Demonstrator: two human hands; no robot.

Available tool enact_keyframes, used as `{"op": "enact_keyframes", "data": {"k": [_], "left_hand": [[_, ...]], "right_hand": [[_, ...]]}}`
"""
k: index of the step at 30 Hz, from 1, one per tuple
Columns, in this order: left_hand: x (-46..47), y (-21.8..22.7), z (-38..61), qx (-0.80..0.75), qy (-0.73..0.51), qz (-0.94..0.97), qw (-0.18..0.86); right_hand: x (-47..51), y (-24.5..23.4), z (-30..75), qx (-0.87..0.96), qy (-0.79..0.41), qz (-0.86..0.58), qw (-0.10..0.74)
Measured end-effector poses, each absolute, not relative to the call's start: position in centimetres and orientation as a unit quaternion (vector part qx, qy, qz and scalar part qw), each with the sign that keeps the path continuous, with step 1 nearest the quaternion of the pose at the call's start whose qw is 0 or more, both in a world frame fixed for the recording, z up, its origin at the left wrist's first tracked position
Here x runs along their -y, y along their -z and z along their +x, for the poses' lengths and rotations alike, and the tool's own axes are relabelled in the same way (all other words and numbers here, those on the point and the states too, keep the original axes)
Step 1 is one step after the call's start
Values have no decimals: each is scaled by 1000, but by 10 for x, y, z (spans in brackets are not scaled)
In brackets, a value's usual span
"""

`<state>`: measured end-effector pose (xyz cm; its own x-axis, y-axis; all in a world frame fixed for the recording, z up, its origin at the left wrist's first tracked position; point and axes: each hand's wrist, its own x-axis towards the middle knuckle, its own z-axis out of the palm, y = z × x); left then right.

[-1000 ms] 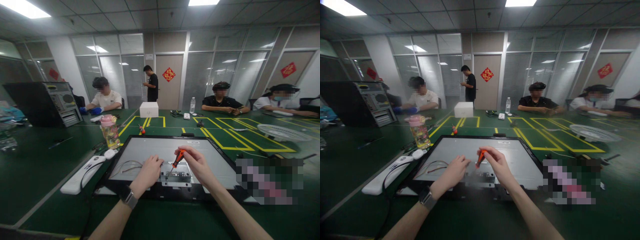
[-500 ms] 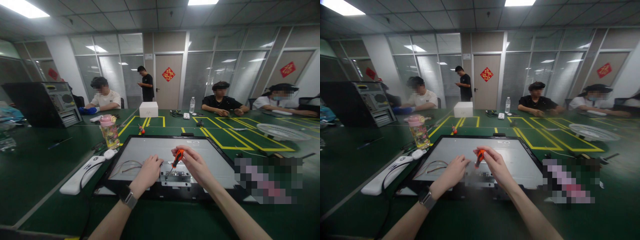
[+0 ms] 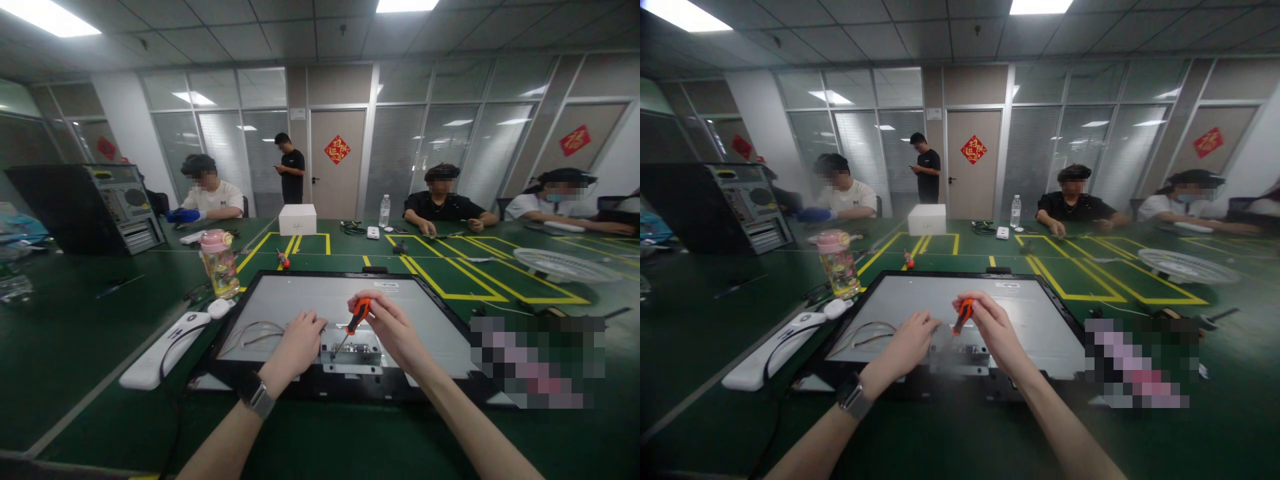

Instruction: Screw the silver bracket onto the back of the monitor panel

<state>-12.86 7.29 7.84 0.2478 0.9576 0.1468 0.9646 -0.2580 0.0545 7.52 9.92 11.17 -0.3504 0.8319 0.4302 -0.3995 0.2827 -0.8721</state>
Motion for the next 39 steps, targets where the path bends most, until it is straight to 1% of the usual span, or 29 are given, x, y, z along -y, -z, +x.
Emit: {"op": "enact_keyframes", "data": {"k": [4, 15, 20, 22, 27, 32, 36, 39], "left_hand": [[-73, -78, -129, 611, 73, -788, 21], [-74, -76, -130, 608, 79, -790, 20], [-75, -76, -130, 609, 74, -789, 17], [-75, -75, -130, 608, 78, -790, 16], [-75, -75, -130, 611, 76, -788, 16], [-75, -76, -130, 611, 72, -788, 16], [-75, -76, -130, 609, 76, -789, 17], [-74, -77, -129, 612, 71, -788, 12]], "right_hand": [[-100, -111, 76, 614, -537, -188, 547], [-102, -109, 79, 650, -503, -206, 531], [-96, -116, 78, 679, -400, -242, 566], [-94, -117, 78, 691, -379, -242, 567], [-95, -115, 77, 687, -402, -237, 557], [-99, -113, 78, 691, -351, -251, 580], [-98, -112, 78, 695, -384, -233, 561], [-99, -110, 76, 684, -387, -255, 563]]}}
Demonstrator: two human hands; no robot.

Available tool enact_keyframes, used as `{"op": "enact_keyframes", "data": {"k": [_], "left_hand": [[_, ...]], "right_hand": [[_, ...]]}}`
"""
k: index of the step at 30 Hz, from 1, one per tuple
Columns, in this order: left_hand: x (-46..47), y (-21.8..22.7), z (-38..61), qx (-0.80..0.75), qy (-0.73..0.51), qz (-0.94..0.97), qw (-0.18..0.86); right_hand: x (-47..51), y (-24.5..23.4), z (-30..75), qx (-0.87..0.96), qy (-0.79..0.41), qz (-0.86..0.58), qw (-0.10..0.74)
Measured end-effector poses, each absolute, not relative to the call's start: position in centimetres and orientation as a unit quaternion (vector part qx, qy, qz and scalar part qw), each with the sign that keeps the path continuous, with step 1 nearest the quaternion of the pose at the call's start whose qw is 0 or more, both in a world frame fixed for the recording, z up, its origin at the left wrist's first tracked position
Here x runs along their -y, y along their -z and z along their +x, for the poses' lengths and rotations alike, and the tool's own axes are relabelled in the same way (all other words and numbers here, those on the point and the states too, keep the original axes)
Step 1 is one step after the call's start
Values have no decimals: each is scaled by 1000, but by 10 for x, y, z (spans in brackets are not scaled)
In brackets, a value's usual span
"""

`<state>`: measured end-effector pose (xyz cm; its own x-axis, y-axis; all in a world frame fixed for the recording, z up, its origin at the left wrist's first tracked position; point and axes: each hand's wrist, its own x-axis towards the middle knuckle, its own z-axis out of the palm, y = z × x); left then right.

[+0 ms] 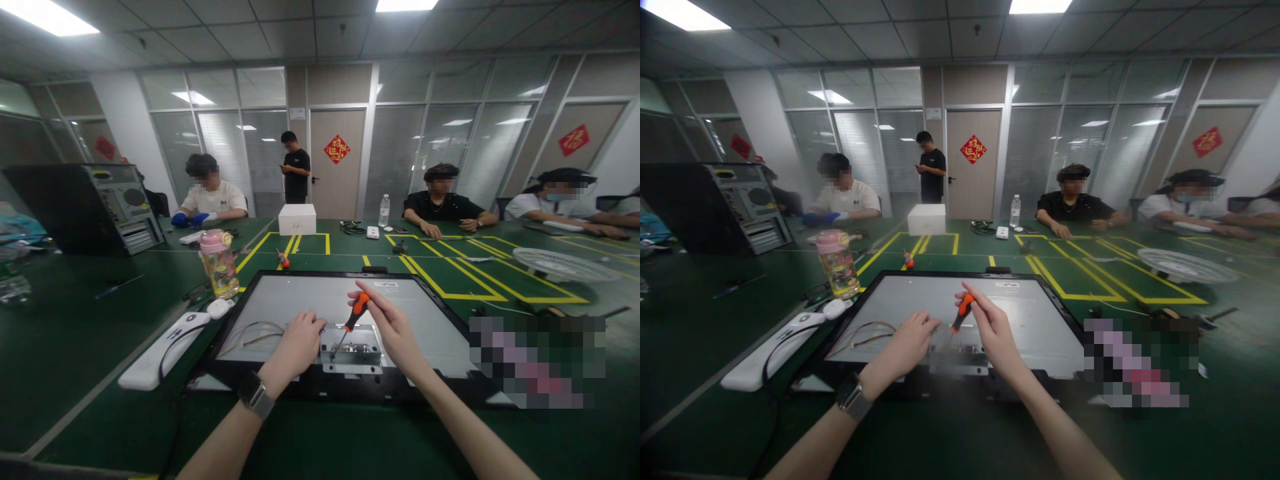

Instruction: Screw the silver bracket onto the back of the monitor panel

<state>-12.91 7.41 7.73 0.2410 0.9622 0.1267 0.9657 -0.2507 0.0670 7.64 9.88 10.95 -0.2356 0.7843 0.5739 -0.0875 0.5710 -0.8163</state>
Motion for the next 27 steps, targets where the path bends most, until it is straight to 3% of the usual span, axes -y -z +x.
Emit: {"op": "enact_keyframes", "data": {"k": [5, 10, 16, 22, 27], "left_hand": [[-74, -78, -129, 612, 71, -787, 6], [-74, -77, -130, 614, 74, -786, 5], [-73, -79, -129, 613, 70, -787, 9], [-72, -78, -129, 611, 76, -788, 11], [-73, -78, -129, 614, 72, -786, 7]], "right_hand": [[-98, -111, 76, 681, -333, -274, 592], [-94, -113, 75, 698, -380, -236, 559], [-94, -111, 74, 694, -332, -233, 595], [-90, -115, 74, 682, -410, -219, 564], [-92, -114, 72, 655, -420, -217, 590]]}}
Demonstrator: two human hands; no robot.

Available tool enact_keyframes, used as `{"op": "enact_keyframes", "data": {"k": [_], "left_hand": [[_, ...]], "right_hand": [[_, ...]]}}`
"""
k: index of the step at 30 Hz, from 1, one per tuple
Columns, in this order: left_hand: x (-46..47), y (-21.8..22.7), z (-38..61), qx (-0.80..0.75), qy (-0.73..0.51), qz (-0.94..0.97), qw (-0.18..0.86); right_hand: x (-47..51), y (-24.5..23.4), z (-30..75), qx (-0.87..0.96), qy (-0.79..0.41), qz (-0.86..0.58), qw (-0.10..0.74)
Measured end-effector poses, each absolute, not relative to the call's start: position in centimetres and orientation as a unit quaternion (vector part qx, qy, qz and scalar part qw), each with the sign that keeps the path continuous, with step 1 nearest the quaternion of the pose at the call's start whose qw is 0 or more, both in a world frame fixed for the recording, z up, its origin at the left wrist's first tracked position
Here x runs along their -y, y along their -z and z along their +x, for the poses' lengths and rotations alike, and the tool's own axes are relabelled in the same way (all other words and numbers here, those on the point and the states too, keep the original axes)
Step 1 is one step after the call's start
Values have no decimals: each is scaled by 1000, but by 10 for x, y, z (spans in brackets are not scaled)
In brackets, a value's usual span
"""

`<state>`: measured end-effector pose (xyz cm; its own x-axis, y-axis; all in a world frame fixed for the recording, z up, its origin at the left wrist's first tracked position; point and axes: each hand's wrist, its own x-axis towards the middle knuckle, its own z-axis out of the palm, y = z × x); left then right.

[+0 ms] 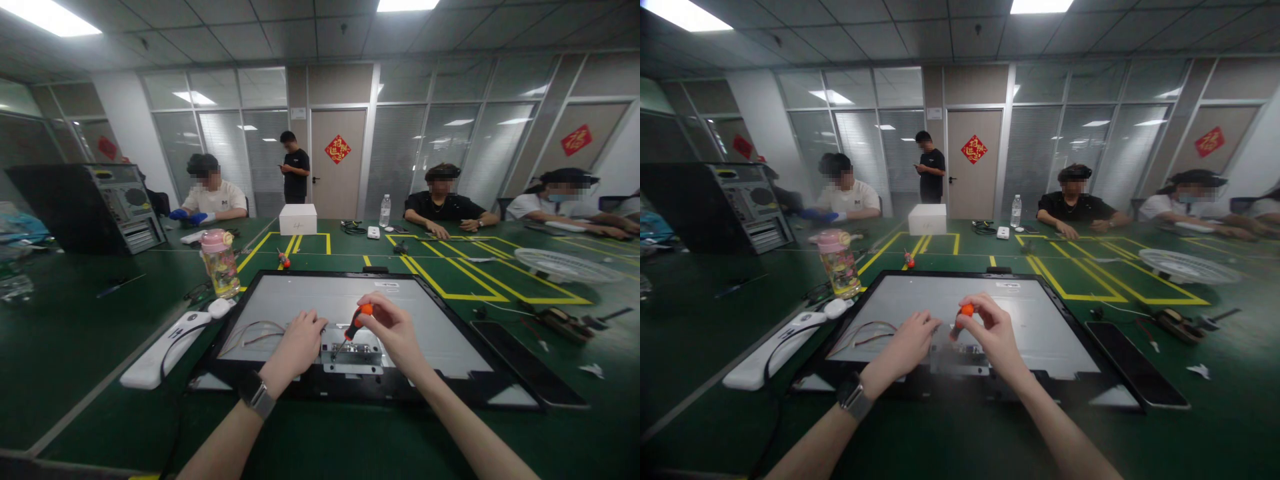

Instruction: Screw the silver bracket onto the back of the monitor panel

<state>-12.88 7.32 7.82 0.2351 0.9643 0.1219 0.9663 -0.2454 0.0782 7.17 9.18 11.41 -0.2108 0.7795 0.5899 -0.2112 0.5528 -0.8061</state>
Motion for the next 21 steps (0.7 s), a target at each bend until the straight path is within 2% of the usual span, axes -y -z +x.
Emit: {"op": "enact_keyframes", "data": {"k": [3, 9, 21], "left_hand": [[-74, -78, -129, 615, 72, -785, 9], [-73, -77, -130, 609, 77, -789, 15], [-74, -76, -130, 610, 81, -789, 15]], "right_hand": [[-92, -115, 72, 651, -426, -215, 591], [-93, -114, 75, 664, -482, -206, 533], [-98, -115, 83, 696, -496, -171, 489]]}}
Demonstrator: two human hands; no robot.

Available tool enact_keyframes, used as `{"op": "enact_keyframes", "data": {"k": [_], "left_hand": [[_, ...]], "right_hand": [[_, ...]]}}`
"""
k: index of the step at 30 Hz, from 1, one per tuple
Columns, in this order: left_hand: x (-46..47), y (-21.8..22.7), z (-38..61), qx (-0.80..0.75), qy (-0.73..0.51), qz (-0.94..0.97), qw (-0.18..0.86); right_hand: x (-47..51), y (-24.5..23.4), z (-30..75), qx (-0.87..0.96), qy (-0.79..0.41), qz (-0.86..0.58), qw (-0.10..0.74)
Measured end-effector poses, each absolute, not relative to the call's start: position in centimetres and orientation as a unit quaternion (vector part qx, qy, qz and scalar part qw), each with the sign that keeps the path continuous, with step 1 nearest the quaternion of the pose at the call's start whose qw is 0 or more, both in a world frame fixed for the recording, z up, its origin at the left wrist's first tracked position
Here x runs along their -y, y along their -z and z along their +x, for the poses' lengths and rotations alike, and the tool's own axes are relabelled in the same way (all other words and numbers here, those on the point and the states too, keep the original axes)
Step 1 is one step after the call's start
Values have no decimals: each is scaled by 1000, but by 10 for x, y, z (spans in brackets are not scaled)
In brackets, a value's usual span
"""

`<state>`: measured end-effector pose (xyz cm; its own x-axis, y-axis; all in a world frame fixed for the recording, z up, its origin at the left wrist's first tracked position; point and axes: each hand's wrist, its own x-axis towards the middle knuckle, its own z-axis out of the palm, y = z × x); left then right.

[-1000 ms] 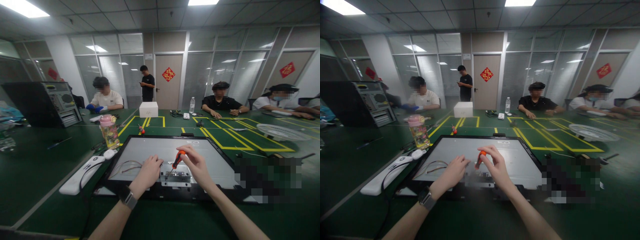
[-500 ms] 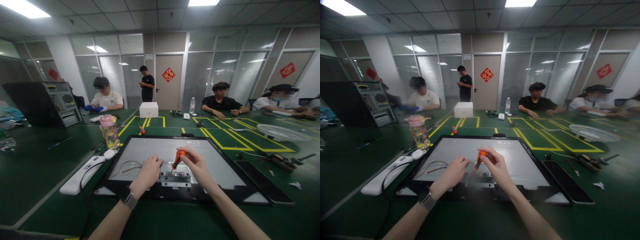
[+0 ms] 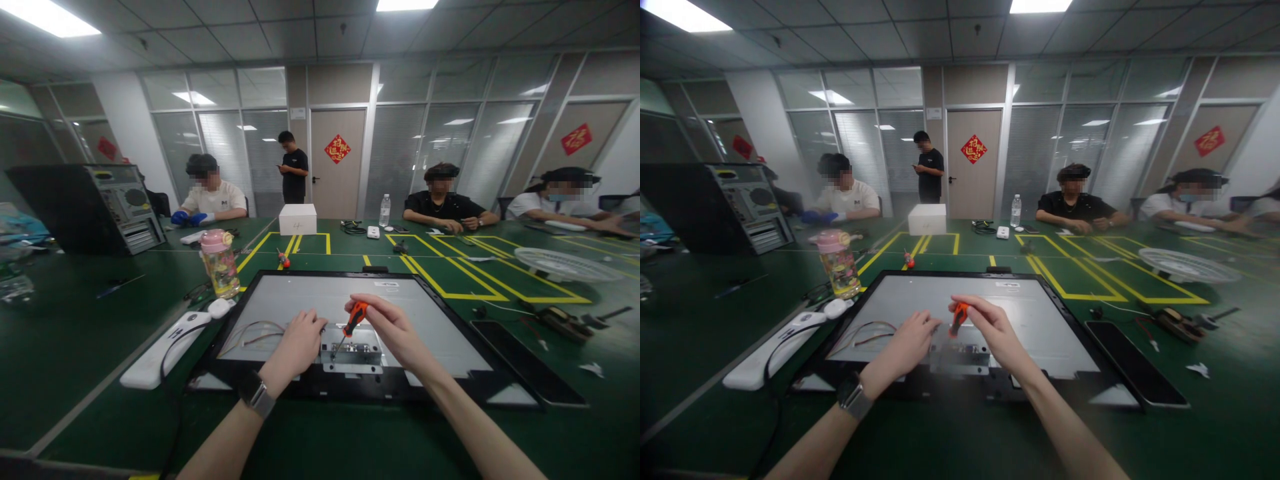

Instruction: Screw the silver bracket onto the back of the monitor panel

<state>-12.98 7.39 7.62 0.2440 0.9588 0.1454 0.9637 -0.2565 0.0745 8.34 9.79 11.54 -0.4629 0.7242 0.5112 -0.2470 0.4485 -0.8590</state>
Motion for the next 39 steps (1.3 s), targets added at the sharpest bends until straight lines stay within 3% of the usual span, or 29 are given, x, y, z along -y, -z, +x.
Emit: {"op": "enact_keyframes", "data": {"k": [11, 24, 39], "left_hand": [[-73, -80, -129, 608, 78, -790, 12], [-75, -75, -130, 612, 75, -788, 14], [-74, -75, -130, 610, 81, -788, 18]], "right_hand": [[-95, -116, 78, 647, -554, -138, 506], [-99, -111, 76, 646, -513, -164, 541], [-97, -112, 79, 675, -498, -173, 516]]}}
